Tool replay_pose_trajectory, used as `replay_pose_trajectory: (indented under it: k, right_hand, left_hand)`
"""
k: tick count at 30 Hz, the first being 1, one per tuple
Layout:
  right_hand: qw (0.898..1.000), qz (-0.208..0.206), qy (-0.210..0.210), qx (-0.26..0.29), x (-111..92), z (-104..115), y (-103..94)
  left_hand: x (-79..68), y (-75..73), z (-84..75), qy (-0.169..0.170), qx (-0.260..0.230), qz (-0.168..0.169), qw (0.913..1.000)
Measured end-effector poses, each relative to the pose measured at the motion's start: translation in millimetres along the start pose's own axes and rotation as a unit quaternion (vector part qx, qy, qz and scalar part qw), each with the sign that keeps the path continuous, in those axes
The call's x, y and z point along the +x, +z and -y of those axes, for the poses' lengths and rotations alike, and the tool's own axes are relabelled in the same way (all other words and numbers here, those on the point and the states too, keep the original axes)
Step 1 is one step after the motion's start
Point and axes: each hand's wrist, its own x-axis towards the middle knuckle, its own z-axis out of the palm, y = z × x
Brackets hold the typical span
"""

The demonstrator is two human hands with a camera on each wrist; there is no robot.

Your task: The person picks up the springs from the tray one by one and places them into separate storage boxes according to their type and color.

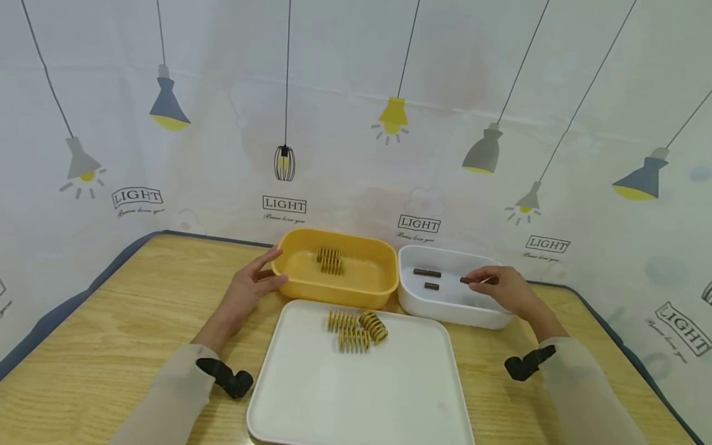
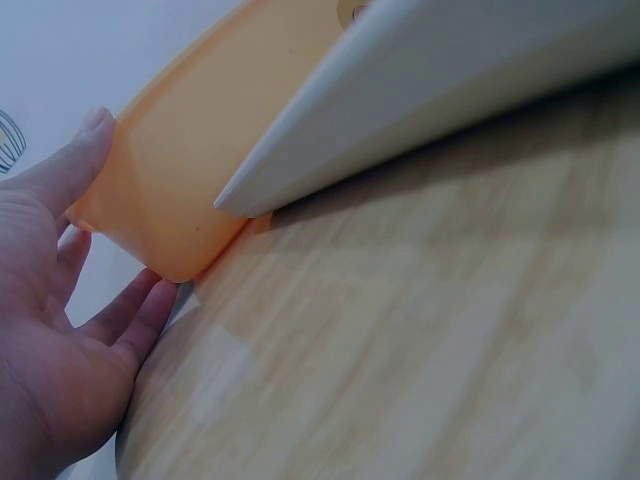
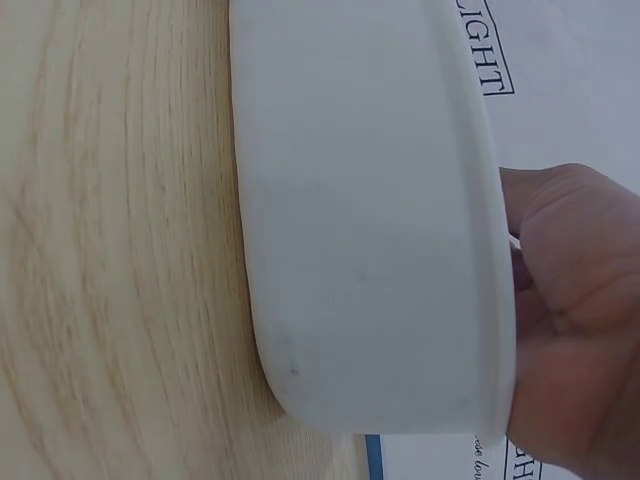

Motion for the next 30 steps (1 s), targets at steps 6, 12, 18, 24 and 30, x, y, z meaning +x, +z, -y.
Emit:
replay_pose_trajectory:
  k: [6,12,18,24,30]
  right_hand:
    - [1.000,0.009,0.014,-0.011,6,3,2.0]
    - [0.999,0.016,0.025,-0.015,12,1,4.1]
    - [0.999,0.024,0.047,0.004,17,-4,6.7]
    - [0.998,0.027,0.059,0.019,21,-6,9.7]
    - [0.997,0.027,0.071,0.023,26,-7,11.8]
  left_hand:
    - [-0.4,-0.3,-0.8,0.001,0.004,0.000,1.0000]
    - [0.0,-0.3,-1.0,0.002,0.004,-0.001,1.0000]
    - [-0.5,0.5,0.2,-0.012,0.006,-0.005,0.9999]
    - [-0.7,0.2,-0.7,-0.010,0.002,-0.006,0.9999]
    - [0.4,0.9,-1.0,-0.008,-0.004,-0.004,0.9999]
